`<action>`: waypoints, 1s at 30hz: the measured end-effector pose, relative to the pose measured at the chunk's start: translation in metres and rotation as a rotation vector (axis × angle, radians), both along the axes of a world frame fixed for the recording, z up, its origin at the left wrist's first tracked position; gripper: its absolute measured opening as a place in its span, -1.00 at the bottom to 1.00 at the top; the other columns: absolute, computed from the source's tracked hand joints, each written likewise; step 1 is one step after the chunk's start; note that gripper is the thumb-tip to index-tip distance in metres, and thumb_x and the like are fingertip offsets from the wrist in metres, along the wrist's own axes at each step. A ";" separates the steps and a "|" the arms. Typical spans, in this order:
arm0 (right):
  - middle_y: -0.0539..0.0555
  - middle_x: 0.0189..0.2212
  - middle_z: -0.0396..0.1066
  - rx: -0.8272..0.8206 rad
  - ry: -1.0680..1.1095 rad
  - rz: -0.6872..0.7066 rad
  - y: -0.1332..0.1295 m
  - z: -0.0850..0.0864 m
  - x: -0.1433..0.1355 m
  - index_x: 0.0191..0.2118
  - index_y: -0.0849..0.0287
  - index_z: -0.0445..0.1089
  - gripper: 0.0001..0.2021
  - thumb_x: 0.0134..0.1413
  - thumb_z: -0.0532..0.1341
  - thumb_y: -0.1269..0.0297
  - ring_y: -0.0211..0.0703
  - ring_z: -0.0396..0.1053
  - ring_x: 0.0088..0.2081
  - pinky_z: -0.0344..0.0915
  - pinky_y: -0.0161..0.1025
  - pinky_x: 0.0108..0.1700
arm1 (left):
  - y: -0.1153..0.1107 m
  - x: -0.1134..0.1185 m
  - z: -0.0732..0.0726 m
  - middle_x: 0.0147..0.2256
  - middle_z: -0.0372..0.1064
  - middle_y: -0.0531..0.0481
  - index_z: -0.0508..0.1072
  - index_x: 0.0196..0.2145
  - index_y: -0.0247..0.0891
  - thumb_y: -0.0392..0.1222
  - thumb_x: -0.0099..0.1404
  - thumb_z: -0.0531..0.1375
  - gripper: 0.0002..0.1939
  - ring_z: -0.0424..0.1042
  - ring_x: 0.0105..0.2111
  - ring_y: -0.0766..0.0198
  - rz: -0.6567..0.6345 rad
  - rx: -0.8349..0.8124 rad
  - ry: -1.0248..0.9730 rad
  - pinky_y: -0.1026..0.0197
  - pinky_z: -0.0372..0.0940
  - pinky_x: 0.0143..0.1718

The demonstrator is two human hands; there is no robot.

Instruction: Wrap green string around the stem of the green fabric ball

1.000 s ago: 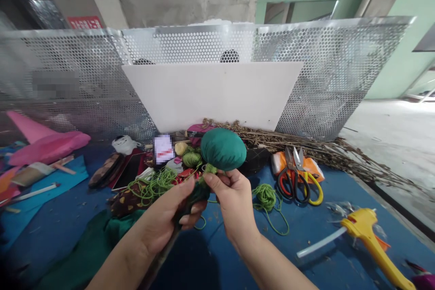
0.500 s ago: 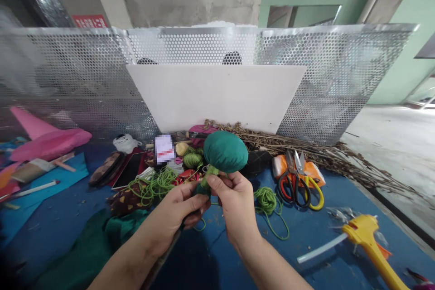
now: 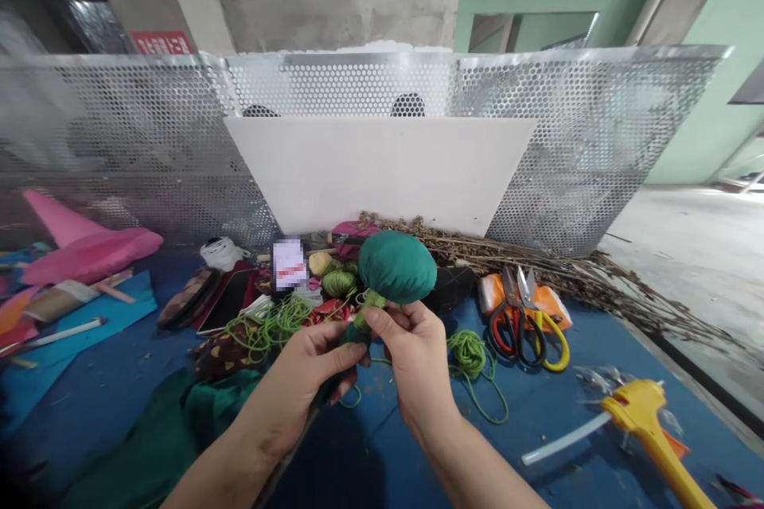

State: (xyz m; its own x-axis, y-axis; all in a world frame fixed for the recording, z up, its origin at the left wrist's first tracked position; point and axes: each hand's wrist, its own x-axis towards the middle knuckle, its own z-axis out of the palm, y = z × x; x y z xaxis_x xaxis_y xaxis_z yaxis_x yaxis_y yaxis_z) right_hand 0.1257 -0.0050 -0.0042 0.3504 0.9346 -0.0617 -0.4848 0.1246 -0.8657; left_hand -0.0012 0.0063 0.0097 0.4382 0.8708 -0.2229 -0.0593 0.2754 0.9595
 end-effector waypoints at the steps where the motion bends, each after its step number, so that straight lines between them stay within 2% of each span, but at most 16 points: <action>1: -0.11 -0.68 0.26 0.001 -0.005 -0.003 0.001 -0.001 0.001 -0.48 0.22 0.44 -0.73 -0.29 0.48 0.22 -0.41 0.04 -0.67 -0.01 -0.41 -0.67 | -0.002 0.001 0.000 -0.51 0.31 0.09 0.42 -0.32 -0.33 -0.08 0.14 0.28 -0.74 0.13 -0.66 0.49 0.000 0.025 0.019 0.36 -0.06 -0.65; 8: -0.16 -0.70 0.14 0.044 -0.013 -0.019 0.001 0.000 0.003 -0.51 0.20 0.37 -0.70 -0.27 0.48 0.20 -0.42 -0.07 -0.65 -0.10 -0.38 -0.63 | -0.010 0.003 0.001 -0.54 0.10 0.17 0.43 -0.15 -0.29 -0.06 0.31 0.16 -0.74 0.03 -0.58 0.42 0.009 0.141 0.062 0.34 0.00 -0.55; 11: -0.18 -0.71 0.03 0.091 0.064 -0.012 -0.002 0.000 -0.002 -0.55 0.17 0.29 -0.65 -0.15 0.43 0.09 -0.41 -0.10 -0.65 -0.08 -0.38 -0.63 | -0.011 0.000 0.000 -0.47 0.15 0.13 0.43 -0.10 -0.24 -0.08 0.32 0.17 -0.74 0.11 -0.49 0.40 0.021 0.144 0.021 0.33 0.09 -0.46; 15: -0.18 -0.66 -0.02 0.149 0.192 -0.004 -0.007 0.000 -0.011 -0.43 0.16 0.39 -0.70 0.05 0.31 0.01 -0.40 -0.14 -0.64 -0.10 -0.40 -0.64 | -0.008 -0.006 0.002 -0.44 0.17 0.12 0.42 -0.06 -0.23 -0.07 0.32 0.17 -0.71 0.13 -0.47 0.40 0.033 0.126 0.021 0.35 0.11 -0.43; 17: -0.17 -0.66 -0.02 0.167 0.181 -0.002 -0.009 -0.001 -0.012 -0.44 0.17 0.41 -0.69 0.11 0.27 0.02 -0.40 -0.15 -0.65 -0.11 -0.39 -0.64 | -0.006 -0.009 0.004 -0.45 0.18 0.12 0.40 -0.03 -0.23 -0.06 0.32 0.18 -0.69 0.12 -0.49 0.41 0.043 0.112 0.031 0.36 0.10 -0.46; 24: -0.09 -0.67 0.07 0.290 -0.315 -0.109 -0.019 -0.007 -0.004 -0.46 0.18 0.47 -0.69 0.23 0.18 0.14 -0.32 0.00 -0.61 -0.04 -0.31 -0.57 | -0.006 -0.007 0.009 -0.28 0.35 0.02 0.36 0.04 -0.16 -0.10 0.24 0.24 -0.59 0.29 -0.41 0.34 0.118 0.156 0.015 0.33 0.20 -0.41; 30: -0.05 -0.63 0.22 0.432 -0.689 -0.163 -0.028 -0.002 -0.004 -0.42 0.14 0.49 -0.72 0.26 0.09 0.36 -0.28 0.17 -0.59 0.13 -0.31 -0.50 | -0.005 -0.005 0.011 -0.49 0.28 0.07 0.49 -0.09 -0.30 -0.10 0.28 0.18 -0.70 0.16 -0.53 0.36 0.108 0.279 0.191 0.33 0.09 -0.52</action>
State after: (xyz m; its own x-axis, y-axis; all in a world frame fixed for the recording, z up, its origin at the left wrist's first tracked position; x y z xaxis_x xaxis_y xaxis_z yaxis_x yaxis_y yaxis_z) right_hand 0.1220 -0.0326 -0.0066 0.3118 0.7606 0.5694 0.1894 0.5375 -0.8217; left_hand -0.0064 0.0014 0.0204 0.3132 0.9489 -0.0388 0.1137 0.0031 0.9935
